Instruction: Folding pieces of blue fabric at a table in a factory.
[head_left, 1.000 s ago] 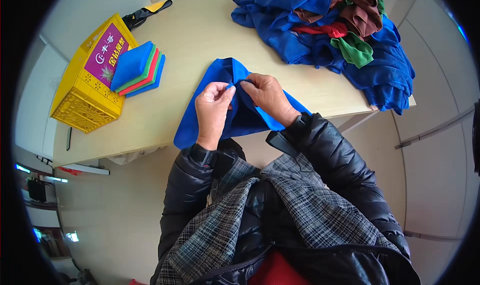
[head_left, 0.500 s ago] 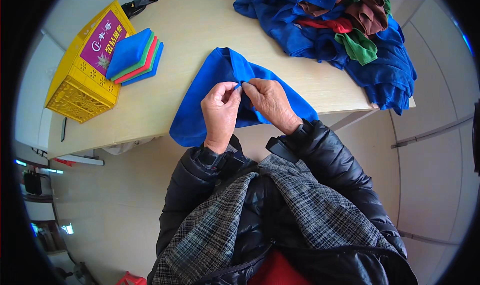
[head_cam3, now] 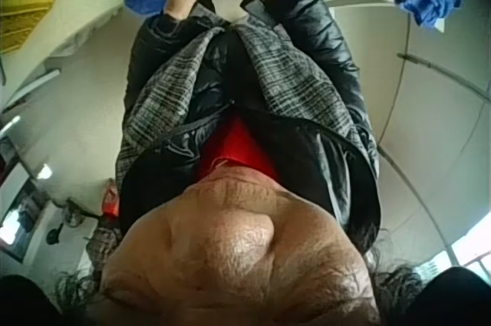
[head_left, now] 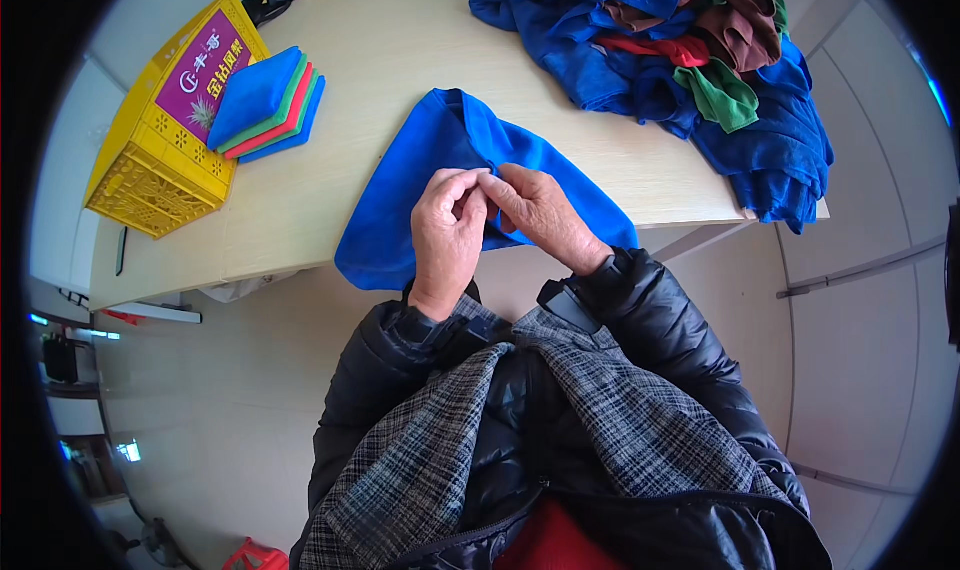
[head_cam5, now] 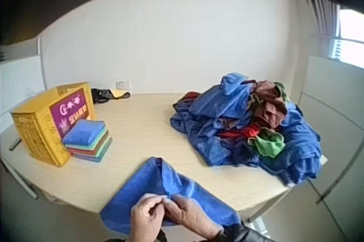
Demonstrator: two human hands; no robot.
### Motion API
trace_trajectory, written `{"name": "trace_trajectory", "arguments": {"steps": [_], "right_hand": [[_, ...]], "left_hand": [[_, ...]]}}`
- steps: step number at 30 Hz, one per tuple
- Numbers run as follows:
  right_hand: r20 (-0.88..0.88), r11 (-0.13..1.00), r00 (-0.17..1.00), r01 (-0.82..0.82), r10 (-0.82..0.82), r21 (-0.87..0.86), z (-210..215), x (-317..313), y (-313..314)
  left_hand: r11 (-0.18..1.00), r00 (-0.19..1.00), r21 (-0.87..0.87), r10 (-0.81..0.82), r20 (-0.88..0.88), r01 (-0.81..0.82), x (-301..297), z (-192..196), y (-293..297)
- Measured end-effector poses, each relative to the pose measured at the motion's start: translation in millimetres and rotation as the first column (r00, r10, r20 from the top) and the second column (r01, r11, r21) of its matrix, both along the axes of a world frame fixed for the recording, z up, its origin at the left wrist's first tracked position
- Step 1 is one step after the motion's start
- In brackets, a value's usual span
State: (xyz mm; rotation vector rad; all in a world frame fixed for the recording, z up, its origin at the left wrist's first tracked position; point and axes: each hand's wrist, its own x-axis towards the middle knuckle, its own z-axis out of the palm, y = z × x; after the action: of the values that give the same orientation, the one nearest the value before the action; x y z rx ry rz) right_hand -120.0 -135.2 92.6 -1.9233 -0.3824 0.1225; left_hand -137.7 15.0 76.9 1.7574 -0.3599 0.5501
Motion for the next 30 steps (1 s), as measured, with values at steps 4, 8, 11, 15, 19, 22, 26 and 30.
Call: {"name": "trace_trajectory", "arguments": {"steps": [4,8,11,15,19,22,26,30], "right_hand": [[-0.12,0.988,0.992,-0.023,0.042,0.154,-6.5,3.0,-11.0],[-0.178,0.994,0.983,0.056,-0.039,0.094,-12.1,5.0,-20.3],[-0.011,0.999,0.999,0.04,-0.04,-0.011,-15.4,1.9,-28.9],[0.228,0.979,0.974,0.053,-0.007,-0.197,-18.0,-5.7,-37.3],[0.279,0.959,0.96,0.083,-0.004,-0.27,-14.0,-15.6,-32.4],[0.279,0.954,0.96,0.11,-0.029,-0.28,-13.0,-18.6,-36.7],[0.343,0.948,0.939,0.123,-0.016,-0.293,-8.3,-24.6,-37.9],[0.435,0.941,0.9,0.131,0.019,-0.312,6.9,-26.8,-42.4]], "left_hand": [[0.978,0.969,0.044,-0.197,-0.151,0.205,8.5,10.1,12.2],[0.912,0.799,-0.014,-0.366,-0.477,0.41,50.9,18.0,28.3],[0.963,0.966,0.264,0.022,-0.258,0.049,142.4,-7.7,50.3],[0.806,0.963,0.548,0.27,-0.006,-0.223,247.4,-40.1,68.2],[0.699,0.963,0.705,0.254,-0.094,-0.116,300.4,-64.2,73.5],[0.58,0.925,0.808,0.241,-0.295,0.107,315.5,-62.6,59.0],[0.461,0.919,0.886,0.326,-0.221,0.049,313.6,-60.2,50.3],[0.613,0.932,0.789,0.299,-0.204,-0.024,298.6,-42.0,69.6]]}}
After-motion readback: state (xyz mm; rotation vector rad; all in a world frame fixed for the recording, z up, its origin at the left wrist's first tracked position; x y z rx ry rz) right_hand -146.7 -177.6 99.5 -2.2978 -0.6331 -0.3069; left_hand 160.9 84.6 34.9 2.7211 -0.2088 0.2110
